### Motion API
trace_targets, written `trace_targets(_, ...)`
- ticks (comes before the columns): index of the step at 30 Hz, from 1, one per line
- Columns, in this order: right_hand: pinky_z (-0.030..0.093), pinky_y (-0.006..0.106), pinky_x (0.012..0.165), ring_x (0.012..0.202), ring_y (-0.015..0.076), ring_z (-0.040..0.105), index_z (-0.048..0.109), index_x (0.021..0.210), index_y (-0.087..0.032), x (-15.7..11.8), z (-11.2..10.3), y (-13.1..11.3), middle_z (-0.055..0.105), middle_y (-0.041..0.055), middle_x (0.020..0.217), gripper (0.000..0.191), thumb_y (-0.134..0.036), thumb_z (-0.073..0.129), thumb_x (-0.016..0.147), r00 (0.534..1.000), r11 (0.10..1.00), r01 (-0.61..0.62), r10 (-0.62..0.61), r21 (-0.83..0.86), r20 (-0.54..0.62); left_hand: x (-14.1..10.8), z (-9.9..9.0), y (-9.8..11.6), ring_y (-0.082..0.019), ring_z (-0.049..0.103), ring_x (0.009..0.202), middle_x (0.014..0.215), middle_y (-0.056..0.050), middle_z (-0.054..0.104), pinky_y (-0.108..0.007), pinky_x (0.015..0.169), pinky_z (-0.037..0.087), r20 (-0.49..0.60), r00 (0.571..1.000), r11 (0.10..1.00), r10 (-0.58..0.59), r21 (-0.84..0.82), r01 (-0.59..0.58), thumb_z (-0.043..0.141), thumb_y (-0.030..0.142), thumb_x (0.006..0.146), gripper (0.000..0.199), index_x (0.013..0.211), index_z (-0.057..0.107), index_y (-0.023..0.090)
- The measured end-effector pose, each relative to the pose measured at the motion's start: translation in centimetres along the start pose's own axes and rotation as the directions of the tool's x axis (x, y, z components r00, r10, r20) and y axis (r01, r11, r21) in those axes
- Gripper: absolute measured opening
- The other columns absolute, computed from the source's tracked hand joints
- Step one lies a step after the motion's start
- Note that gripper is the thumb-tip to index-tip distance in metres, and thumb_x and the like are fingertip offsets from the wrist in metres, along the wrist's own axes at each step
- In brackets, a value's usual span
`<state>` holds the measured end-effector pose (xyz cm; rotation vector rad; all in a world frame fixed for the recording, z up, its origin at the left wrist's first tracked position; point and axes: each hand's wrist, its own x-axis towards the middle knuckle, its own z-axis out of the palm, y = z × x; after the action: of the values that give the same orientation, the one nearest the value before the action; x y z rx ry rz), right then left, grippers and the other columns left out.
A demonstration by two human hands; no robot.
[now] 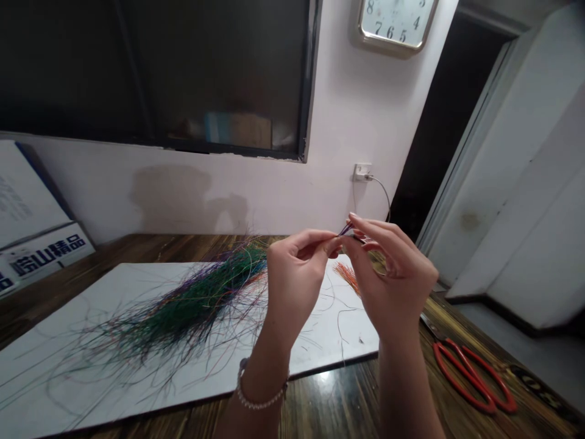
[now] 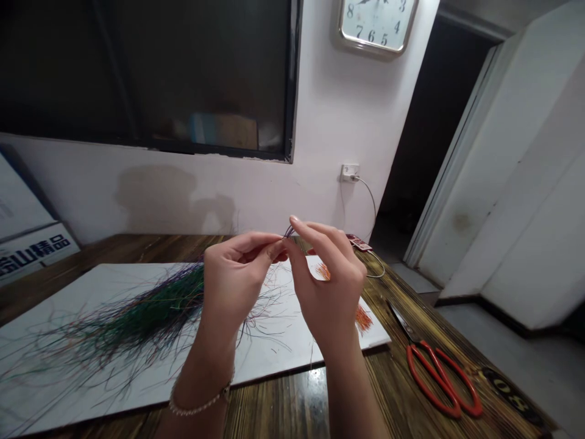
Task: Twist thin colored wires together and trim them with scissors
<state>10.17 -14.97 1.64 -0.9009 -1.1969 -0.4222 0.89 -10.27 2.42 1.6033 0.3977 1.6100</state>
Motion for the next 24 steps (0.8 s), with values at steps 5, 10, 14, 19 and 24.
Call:
trace_targets(5, 0.056, 0.032, 0.066, 0.085, 0.0168, 0.064, 0.064, 0.110, -0.031, 0.14, 0.03, -0.11, 0.067, 0.0017, 0.101, 0.034, -0.015, 0.061, 0.080, 0.998, 0.997, -0.059, 0.058, 0.053, 0.028, 0.03, -0.01, -0.14, -0.012, 0.067, 0.060, 0.066, -0.001, 0.071, -0.021, 0.059, 0.058, -0.009, 1.000, 1.000, -0.009, 0.018, 0.009, 0.070, 0.016, 0.074, 0.002, 0.074, 0.071, 0.016)
trace_targets(10, 0.055, 0.031, 0.067, 0.086, 0.0169, 0.064, 0.064, 0.110, -0.028, 0.26, -0.23, -0.30, 0.067, 0.0025, 0.100, 0.034, -0.014, 0.061, 0.079, 0.995, 0.995, -0.083, 0.079, 0.053, 0.067, 0.00, 0.06, -0.23, -0.012, 0.067, 0.060, 0.066, -0.001, 0.070, -0.019, 0.059, 0.058, 0.000, 1.000, 1.000, -0.008, -0.006, 0.008, 0.069, 0.014, 0.074, 0.003, 0.073, 0.071, 0.016)
trace_targets(14, 0.054, 0.031, 0.064, 0.087, 0.0171, 0.063, 0.064, 0.109, -0.028, 0.15, 0.01, 0.09, 0.067, 0.0025, 0.102, 0.033, -0.014, 0.062, 0.079, 0.997, 0.995, -0.059, 0.055, 0.082, 0.052, -0.05, 0.13, -0.19, -0.011, 0.067, 0.061, 0.066, 0.000, 0.071, -0.019, 0.061, 0.058, 0.003, 1.000, 0.999, -0.007, -0.032, 0.007, 0.069, 0.013, 0.074, 0.004, 0.073, 0.071, 0.016)
trace_targets(19, 0.054, 0.032, 0.065, 0.091, 0.0183, 0.063, 0.066, 0.107, -0.025, -0.01, 0.13, 0.48, 0.066, 0.0032, 0.104, 0.033, -0.010, 0.062, 0.078, 0.996, 0.992, -0.060, 0.051, 0.113, 0.077, 0.01, 0.02, -0.26, -0.009, 0.067, 0.062, 0.067, 0.001, 0.071, -0.014, 0.061, 0.056, 0.003, 1.000, 0.999, -0.006, -0.042, 0.006, 0.069, 0.011, 0.074, 0.005, 0.073, 0.071, 0.016)
trace_targets(24, 0.054, 0.032, 0.066, 0.091, 0.0180, 0.063, 0.066, 0.107, -0.025, 0.09, -0.25, 0.49, 0.065, 0.0034, 0.106, 0.033, -0.010, 0.062, 0.078, 0.990, 0.988, -0.083, 0.067, 0.132, 0.124, 0.10, -0.09, -0.43, -0.008, 0.067, 0.061, 0.066, 0.002, 0.070, -0.013, 0.059, 0.056, 0.004, 1.000, 0.999, -0.007, -0.051, 0.007, 0.069, 0.012, 0.074, 0.006, 0.072, 0.071, 0.017)
